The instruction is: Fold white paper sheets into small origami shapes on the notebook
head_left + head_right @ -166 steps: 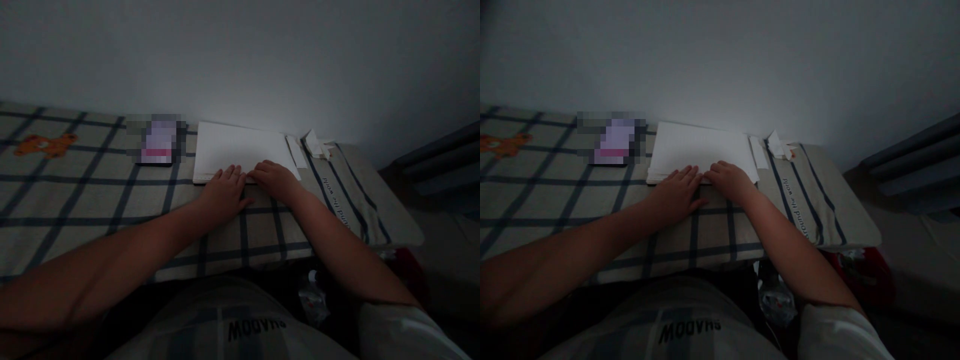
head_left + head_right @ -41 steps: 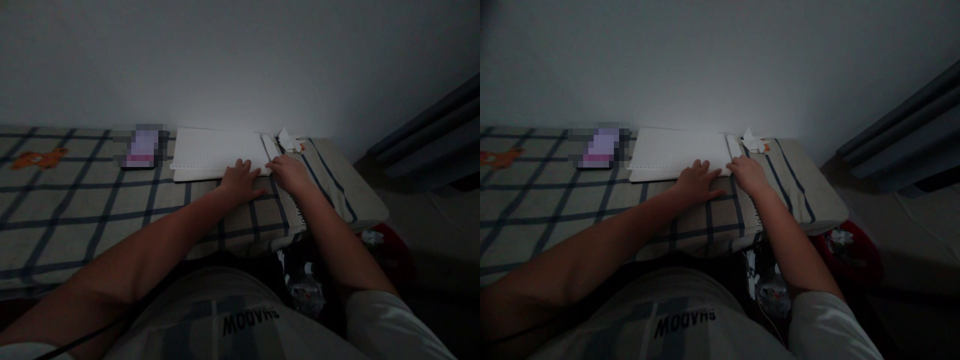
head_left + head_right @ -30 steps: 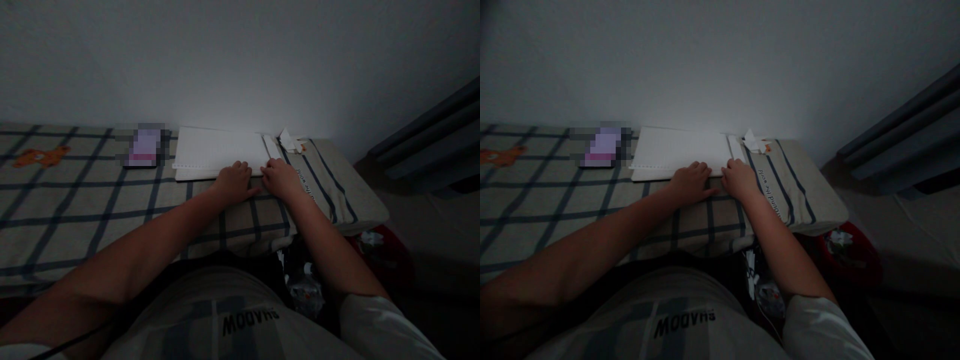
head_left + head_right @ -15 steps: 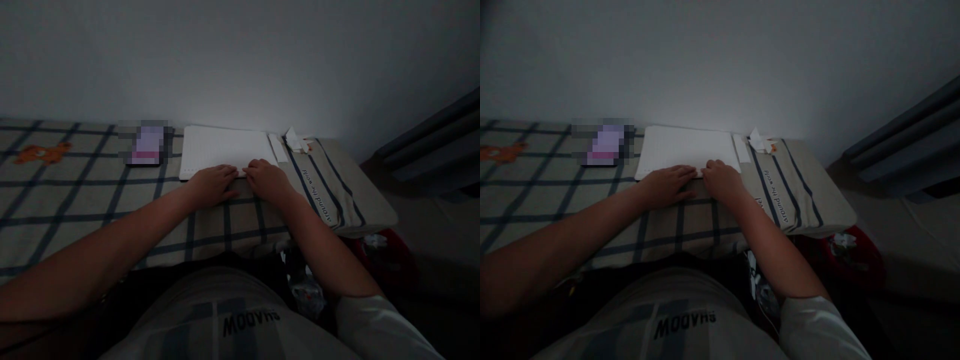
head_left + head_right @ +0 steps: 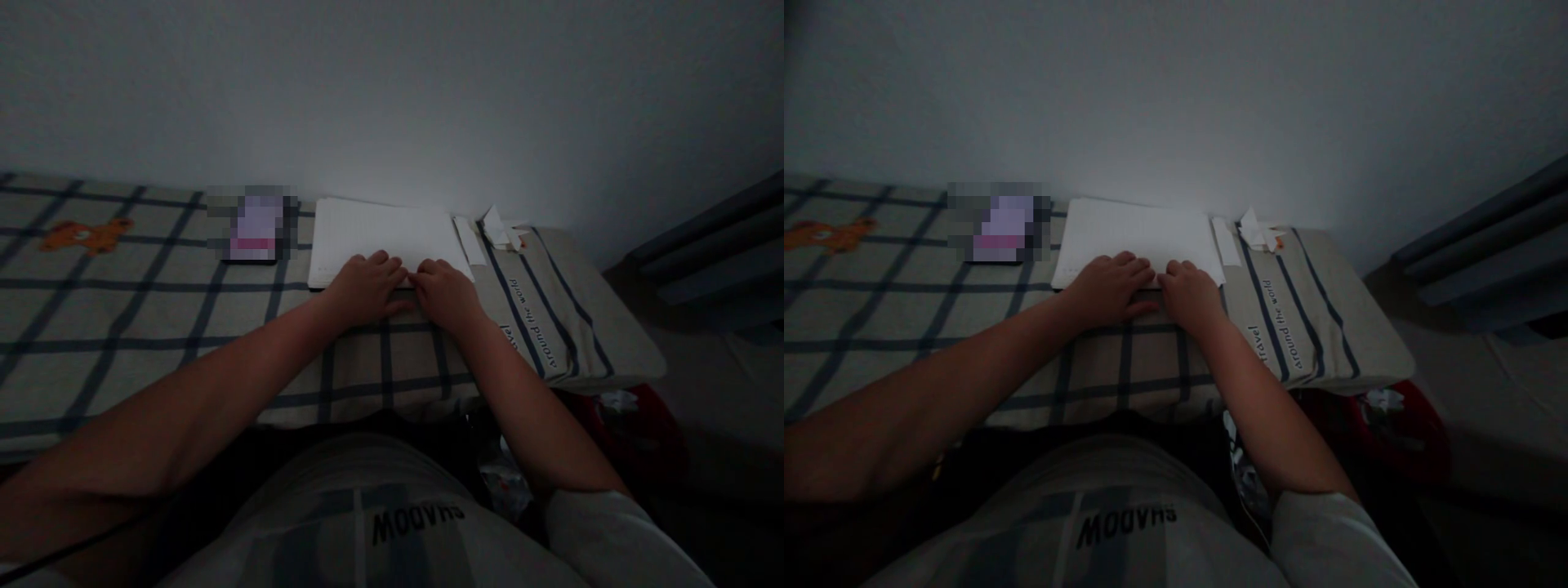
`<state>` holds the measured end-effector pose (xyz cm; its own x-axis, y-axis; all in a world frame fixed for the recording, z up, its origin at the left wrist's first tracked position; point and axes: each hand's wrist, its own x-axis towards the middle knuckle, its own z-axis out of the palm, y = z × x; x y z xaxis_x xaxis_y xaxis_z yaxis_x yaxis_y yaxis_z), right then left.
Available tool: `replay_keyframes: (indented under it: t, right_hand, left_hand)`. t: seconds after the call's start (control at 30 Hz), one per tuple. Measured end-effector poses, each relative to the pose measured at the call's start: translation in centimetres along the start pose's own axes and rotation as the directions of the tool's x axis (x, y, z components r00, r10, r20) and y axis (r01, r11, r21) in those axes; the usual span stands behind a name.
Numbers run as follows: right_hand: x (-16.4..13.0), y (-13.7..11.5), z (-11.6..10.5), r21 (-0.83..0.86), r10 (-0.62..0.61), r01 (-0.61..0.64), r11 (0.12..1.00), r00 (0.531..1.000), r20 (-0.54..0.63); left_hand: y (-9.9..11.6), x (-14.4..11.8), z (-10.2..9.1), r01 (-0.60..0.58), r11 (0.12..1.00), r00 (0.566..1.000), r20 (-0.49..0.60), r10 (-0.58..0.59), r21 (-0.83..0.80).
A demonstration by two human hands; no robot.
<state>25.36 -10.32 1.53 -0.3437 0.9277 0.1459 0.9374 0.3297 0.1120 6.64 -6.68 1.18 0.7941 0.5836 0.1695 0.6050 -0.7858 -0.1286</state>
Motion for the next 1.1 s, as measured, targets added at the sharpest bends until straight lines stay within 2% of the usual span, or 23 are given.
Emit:
replay_keyframes:
  t: [0.23, 0.53, 0.9, 1.1]
  right_hand:
    - [-0.1, 0.4, 0.7, -0.002, -0.012, 0.012, 1.0, 0.999, -0.04]
    - [-0.2, 0.3, 0.7, 0.027, 0.011, -0.01, 1.0, 0.999, -0.038]
    - [-0.2, 0.4, 0.8, 0.038, 0.027, -0.026, 0.999, 0.999, -0.043]
    - [-0.1, 0.5, 0.8, 0.021, 0.029, -0.028, 0.999, 0.999, -0.028]
  left_hand:
    - [-1.2, -0.3, -0.3, -0.049, 0.998, 0.999, 0.021, 0.048, 0.033]
    - [-2.4, -0.9, -0.6, -0.046, 0.996, 0.997, 0.072, 0.04, 0.073]
    - [-4.8, -2.6, -0.7, -0.036, 0.999, 0.995, 0.092, 0.034, 0.016]
    - [-5.3, -3.2, -0.9, -0.021, 0.999, 0.993, 0.118, 0.026, -0.044]
